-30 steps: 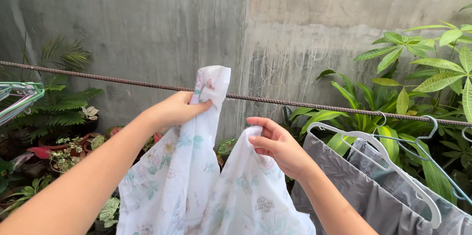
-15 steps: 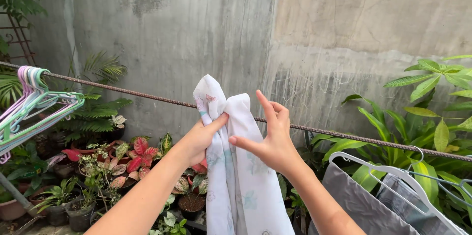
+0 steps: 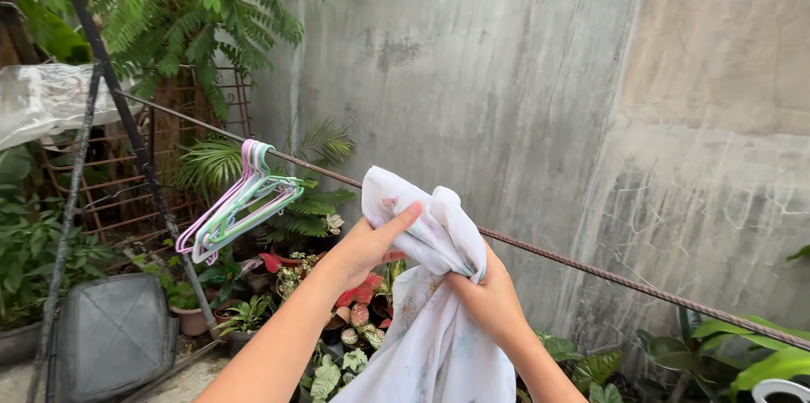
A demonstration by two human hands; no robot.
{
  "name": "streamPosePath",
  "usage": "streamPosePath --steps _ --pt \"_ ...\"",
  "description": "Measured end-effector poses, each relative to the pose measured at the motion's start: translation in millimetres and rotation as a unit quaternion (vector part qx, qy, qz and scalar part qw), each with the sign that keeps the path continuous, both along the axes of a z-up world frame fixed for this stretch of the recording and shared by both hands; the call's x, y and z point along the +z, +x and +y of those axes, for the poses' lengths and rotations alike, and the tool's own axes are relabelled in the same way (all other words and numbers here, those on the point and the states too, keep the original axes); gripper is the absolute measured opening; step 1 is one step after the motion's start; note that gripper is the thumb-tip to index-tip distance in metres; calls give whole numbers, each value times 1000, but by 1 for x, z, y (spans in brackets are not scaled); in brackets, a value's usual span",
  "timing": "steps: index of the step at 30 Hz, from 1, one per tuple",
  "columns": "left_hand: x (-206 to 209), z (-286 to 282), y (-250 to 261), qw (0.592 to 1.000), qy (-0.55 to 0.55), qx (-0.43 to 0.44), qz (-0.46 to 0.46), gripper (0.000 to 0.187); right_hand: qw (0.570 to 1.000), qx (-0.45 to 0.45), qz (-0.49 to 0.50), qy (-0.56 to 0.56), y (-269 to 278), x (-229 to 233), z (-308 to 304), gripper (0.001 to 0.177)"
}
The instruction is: Hanging wet laundry on a clothesline using hangers.
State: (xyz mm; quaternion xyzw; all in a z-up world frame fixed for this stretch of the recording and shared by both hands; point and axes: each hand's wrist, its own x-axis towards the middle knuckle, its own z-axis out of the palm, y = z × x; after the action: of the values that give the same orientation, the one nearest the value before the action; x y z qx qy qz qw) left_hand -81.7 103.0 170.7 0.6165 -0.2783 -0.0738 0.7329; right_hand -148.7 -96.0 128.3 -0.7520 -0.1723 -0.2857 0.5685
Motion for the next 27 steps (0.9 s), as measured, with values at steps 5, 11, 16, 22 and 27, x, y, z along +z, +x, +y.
streamPosePath --steps 5,11,16,22,27 --pt "-23 105 68 990 2 130 49 62 998 49 -16 -28 39 7 44 60" --pt "-60 205 175 951 26 299 72 45 995 16 38 -88 104 9 86 56" --pt "-85 266 283 914 56 401 1 24 987 -6 112 -116 162 6 115 53" --pt "-88 297 350 859 153 488 -26 20 988 39 84 -121 247 -16 128 66" --pt "-84 282 381 838 232 493 -19 17 987 33 90 -129 300 -29 140 68"
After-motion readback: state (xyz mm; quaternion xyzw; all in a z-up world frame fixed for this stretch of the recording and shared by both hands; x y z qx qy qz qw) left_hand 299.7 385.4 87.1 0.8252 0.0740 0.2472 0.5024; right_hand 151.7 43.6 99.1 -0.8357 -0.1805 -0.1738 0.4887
